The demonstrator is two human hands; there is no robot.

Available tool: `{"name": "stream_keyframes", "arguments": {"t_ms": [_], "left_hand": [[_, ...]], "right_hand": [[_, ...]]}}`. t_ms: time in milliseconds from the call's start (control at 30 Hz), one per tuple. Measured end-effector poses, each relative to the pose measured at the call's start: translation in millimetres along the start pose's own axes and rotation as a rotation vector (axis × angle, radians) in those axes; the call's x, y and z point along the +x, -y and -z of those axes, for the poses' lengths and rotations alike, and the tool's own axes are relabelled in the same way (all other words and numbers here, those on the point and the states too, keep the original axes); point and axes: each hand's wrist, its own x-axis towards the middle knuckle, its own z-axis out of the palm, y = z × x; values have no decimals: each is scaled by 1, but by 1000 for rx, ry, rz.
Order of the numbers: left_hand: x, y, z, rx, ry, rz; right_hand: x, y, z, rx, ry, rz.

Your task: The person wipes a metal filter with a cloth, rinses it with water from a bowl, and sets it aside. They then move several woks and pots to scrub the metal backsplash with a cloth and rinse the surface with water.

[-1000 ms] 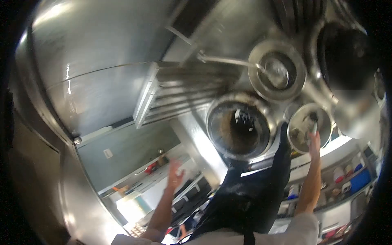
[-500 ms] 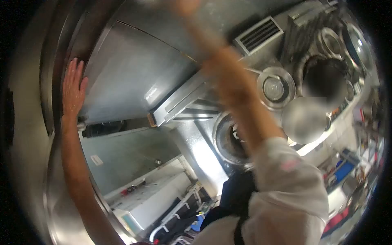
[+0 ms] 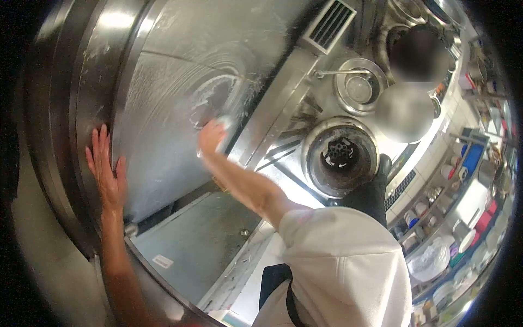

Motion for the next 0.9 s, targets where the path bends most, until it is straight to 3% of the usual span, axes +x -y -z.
{"name": "stream_keyframes", "arguments": {"t_ms": [33, 100, 133, 200, 300, 367, 433, 500, 567, 633, 667, 733, 767, 800, 900], "left_hand": [[-6, -1, 2, -12, 49, 14], [-5, -1, 4, -35, 54, 0], [-3, 0, 2, -41, 53, 6], [0, 0, 0, -36, 91, 2], [46, -23, 1, -63, -39, -67], [70, -28, -3, -76, -61, -105], [76, -36, -5, -80, -90, -128], [76, -33, -5, -65, -112, -142], [77, -32, -9, -23, -152, -167], [74, -35, -5, -5, -198, -164], [61, -39, -2, 9, -179, -152], [27, -43, 6, -253, -53, 11], [0, -23, 5, -213, -20, 6], [-23, -10, 2, -209, -21, 8], [-69, 6, 3, -255, 3, 83]], "right_hand": [[-5, 22, 38, 604, -43, -210], [52, 53, 121, 1206, -129, -418], [105, 56, 148, 1075, -27, -330], [172, 4, 158, 1316, 332, -515], [150, -45, -20, 1632, 362, -464], [74, -14, 29, 1410, 342, -368], [63, 31, 154, 1085, 255, -9], [111, 44, 252, 1070, 177, 431], [153, 66, 233, 1100, -256, 439], [145, 65, 108, 1000, -329, 126], [118, 53, 103, 1011, -303, 123], [56, 8, 106, 88, 888, 124], [-18, 34, 77, 573, 359, -262], [-70, 65, 98, 411, 714, -167], [-140, 93, 217, 1236, 495, -54]]}}
